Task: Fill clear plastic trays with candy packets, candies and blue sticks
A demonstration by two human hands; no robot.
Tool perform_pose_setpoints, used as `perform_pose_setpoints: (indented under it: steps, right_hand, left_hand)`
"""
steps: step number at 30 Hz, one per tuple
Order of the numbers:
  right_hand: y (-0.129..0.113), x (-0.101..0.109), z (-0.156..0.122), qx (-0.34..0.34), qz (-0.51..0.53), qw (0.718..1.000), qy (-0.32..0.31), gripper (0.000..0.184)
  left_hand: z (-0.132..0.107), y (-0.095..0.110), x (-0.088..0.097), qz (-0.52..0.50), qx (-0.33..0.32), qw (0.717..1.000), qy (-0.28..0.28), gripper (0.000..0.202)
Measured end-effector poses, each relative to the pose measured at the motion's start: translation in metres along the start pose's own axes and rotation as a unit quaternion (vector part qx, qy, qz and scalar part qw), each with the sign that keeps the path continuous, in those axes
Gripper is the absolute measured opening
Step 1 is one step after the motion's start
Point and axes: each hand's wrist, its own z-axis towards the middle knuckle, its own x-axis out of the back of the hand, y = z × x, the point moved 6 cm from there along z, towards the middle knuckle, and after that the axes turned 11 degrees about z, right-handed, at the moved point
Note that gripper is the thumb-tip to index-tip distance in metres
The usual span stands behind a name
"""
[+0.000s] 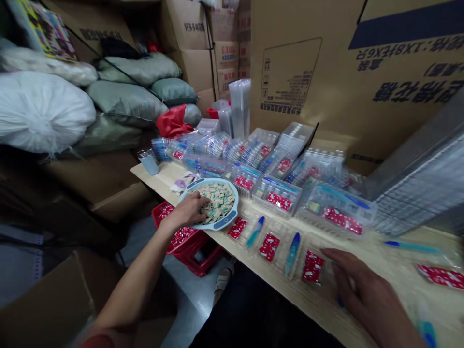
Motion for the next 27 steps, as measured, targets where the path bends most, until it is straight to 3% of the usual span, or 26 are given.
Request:
perform_pose_setpoints:
  steps: [4, 8, 10, 13, 15, 16, 18, 21, 24, 27]
  right_hand:
    - [-0.052, -0.046, 0.03, 0.093, 0.039, 0.994, -0.051, 0.032]
    - [-0.101, -0.085, 0.071, 0.106, 0.101, 0.984, -0.105, 0.032]
    - [-0.121, -0.107, 0.098, 0.087, 0.145, 0.977, -0.131, 0.033]
    - [-0.139, -0.148, 0.145, 0.017, 0.212, 0.968, -0.133, 0.039]
    - [-0.142, -0.178, 0.173, -0.043, 0.217, 0.967, -0.122, 0.047]
    - [-0.144, -0.191, 0.184, -0.064, 0.218, 0.967, -0.117, 0.049]
    - [-0.146, -0.213, 0.199, -0.09, 0.216, 0.966, -0.107, 0.043]
    - [-0.147, -0.232, 0.209, -0.095, 0.219, 0.967, -0.088, 0.023]
    - [-0.147, -0.242, 0.21, -0.086, 0.256, 0.961, -0.063, 0.012]
    - [-0.144, -0.25, 0.209, -0.099, 0.325, 0.939, -0.053, 0.016]
  left_hand:
    - [0.006, -0.009, -0.005, -0.064, -0.02, 0.996, 0.054, 0.042]
    - [0.015, -0.029, 0.003, -0.236, 0.041, 0.962, 0.132, 0.036]
    - [0.022, -0.029, 0.001, -0.386, 0.05, 0.911, 0.14, 0.036]
    - [0.032, -0.013, -0.006, -0.589, 0.014, 0.8, 0.111, 0.045]
    - [0.034, -0.002, -0.01, -0.66, -0.005, 0.744, 0.104, 0.052]
    - [0.034, 0.001, -0.012, -0.675, -0.012, 0.73, 0.103, 0.055]
    - [0.034, 0.004, -0.016, -0.676, -0.02, 0.73, 0.098, 0.059]
    - [0.035, -0.002, -0.022, -0.641, -0.003, 0.76, 0.107, 0.05]
    - [0.036, -0.017, -0.026, -0.601, 0.055, 0.781, 0.16, 0.037]
    - [0.034, -0.027, -0.026, -0.58, 0.1, 0.778, 0.219, 0.032]
